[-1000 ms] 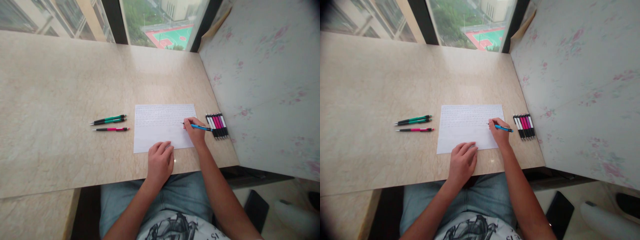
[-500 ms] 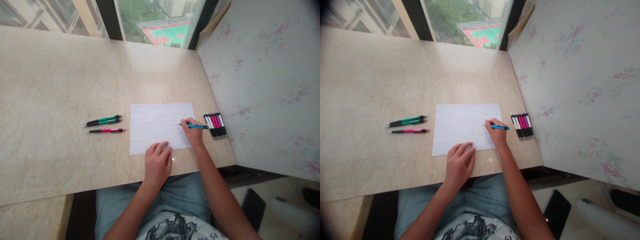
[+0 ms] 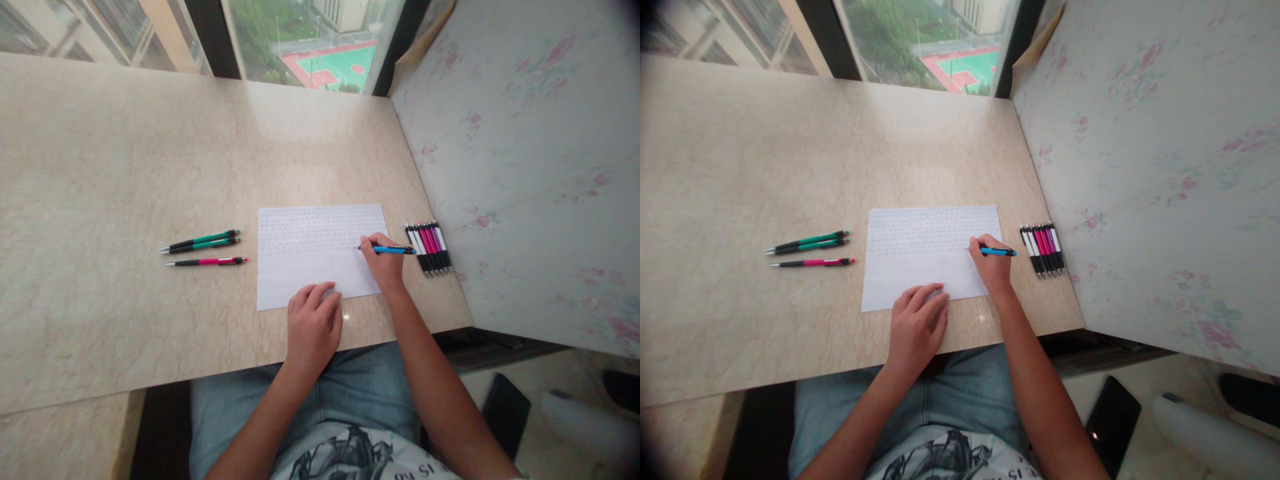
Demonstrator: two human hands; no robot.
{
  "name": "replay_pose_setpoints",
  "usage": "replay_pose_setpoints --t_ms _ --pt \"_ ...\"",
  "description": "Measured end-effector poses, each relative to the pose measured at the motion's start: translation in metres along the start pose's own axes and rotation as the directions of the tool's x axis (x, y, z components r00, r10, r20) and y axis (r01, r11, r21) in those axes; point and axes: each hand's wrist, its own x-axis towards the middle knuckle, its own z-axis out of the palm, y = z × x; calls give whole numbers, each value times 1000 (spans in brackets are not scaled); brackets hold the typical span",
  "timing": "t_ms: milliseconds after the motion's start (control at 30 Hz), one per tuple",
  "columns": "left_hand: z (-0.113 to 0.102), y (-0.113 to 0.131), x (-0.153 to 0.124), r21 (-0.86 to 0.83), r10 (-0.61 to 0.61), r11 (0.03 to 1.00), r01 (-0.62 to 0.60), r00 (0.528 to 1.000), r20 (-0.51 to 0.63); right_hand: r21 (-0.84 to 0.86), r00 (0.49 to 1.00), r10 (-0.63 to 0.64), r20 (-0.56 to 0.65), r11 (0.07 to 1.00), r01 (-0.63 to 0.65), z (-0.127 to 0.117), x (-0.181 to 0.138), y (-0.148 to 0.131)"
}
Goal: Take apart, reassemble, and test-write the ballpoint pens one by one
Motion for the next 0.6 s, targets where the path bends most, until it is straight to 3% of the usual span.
replay_pose_setpoints --t_ms 600 --pt "0 -1 0 0 6 1000 -6 1000 5 17 1000 6 11 1000 -7 0 0 0"
